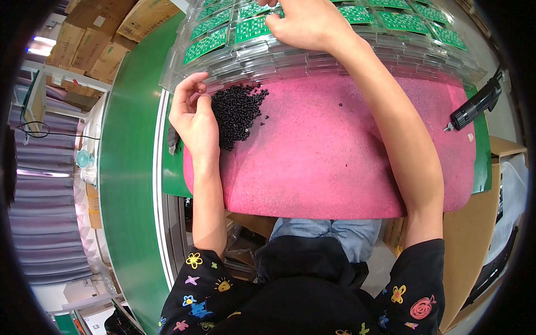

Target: Assembling electronic components by mounting circuit boards into plastic housings using an electric screwdriver.

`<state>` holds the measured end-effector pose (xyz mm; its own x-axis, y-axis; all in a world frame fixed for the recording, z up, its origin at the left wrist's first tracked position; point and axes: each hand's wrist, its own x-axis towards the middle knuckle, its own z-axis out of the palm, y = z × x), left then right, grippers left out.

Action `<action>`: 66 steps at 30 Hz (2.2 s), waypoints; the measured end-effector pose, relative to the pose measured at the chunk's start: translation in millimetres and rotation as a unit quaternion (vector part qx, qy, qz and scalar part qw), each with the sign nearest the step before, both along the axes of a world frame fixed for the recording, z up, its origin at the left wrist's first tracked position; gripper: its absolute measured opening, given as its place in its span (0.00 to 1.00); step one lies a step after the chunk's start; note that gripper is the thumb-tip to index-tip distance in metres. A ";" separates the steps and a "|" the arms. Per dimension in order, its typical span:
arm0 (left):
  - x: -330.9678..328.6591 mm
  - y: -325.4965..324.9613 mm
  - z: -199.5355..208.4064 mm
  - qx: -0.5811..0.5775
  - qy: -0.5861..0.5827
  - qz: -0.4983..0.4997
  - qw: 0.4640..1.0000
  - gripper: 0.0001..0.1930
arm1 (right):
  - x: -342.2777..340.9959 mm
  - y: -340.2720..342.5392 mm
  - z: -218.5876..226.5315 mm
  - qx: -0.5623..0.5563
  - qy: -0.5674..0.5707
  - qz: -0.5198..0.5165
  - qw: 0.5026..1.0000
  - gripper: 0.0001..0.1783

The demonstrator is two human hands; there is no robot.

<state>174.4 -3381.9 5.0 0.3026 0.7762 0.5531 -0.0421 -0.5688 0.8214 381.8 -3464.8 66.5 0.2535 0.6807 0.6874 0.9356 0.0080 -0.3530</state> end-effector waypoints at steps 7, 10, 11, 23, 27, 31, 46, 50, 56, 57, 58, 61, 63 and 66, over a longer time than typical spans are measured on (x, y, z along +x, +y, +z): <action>-2.2 -1.0 0.7 0.008 0.018 -0.009 1.000 0.18 | -4.3 -3.3 5.7 -0.042 0.010 0.011 0.999 0.18; -1.6 -1.4 0.6 0.009 0.024 -0.008 1.000 0.18 | -11.1 -7.4 14.7 -0.102 0.012 0.013 0.995 0.23; -1.3 -0.9 0.5 0.011 0.023 -0.008 1.000 0.18 | -11.1 -7.4 17.7 -0.121 0.025 0.021 0.992 0.24; -0.4 -5.5 4.1 -0.024 0.008 -0.002 1.000 0.16 | -5.1 -38.1 76.5 0.193 -0.031 0.161 0.967 0.22; -3.4 -8.1 5.1 0.005 0.001 -0.013 1.000 0.17 | 112.7 -152.1 45.8 0.183 -0.047 0.186 0.964 0.21; -2.4 -7.1 5.0 0.020 -0.002 -0.017 1.000 0.17 | 21.7 -202.7 42.1 0.174 -0.049 0.203 0.962 0.19; 0.6 -8.4 5.2 0.016 0.022 -0.005 1.000 0.14 | -63.9 -131.4 109.7 0.172 -0.132 0.174 0.960 0.14; -0.7 -18.0 11.8 0.007 0.021 -0.003 1.000 0.13 | -54.7 -171.0 104.9 0.201 -0.178 0.142 0.953 0.13; 5.1 -13.6 7.0 0.008 0.036 -0.019 0.999 0.12 | -27.8 -176.7 103.1 0.202 -0.251 0.170 0.931 0.11; -1.1 -15.1 8.3 0.007 0.023 -0.005 1.000 0.13 | -22.2 -168.0 105.8 0.190 -0.243 0.198 0.930 0.11; -8.2 -11.4 10.1 0.012 0.026 -0.002 1.000 0.13 | -20.5 -167.0 106.0 0.179 -0.239 0.213 0.930 0.10; -3.2 -8.2 15.8 0.017 0.010 -0.007 1.000 0.13 | -15.9 -177.9 108.3 0.152 -0.206 0.227 0.940 0.10; 1.9 -6.1 13.3 0.005 -0.009 -0.026 1.000 0.13 | -35.0 -174.0 114.4 0.149 -0.188 0.217 0.946 0.09; -0.3 -7.6 8.1 0.011 0.005 -0.015 1.000 0.14 | -37.0 -152.8 123.8 0.166 -0.175 0.236 0.941 0.09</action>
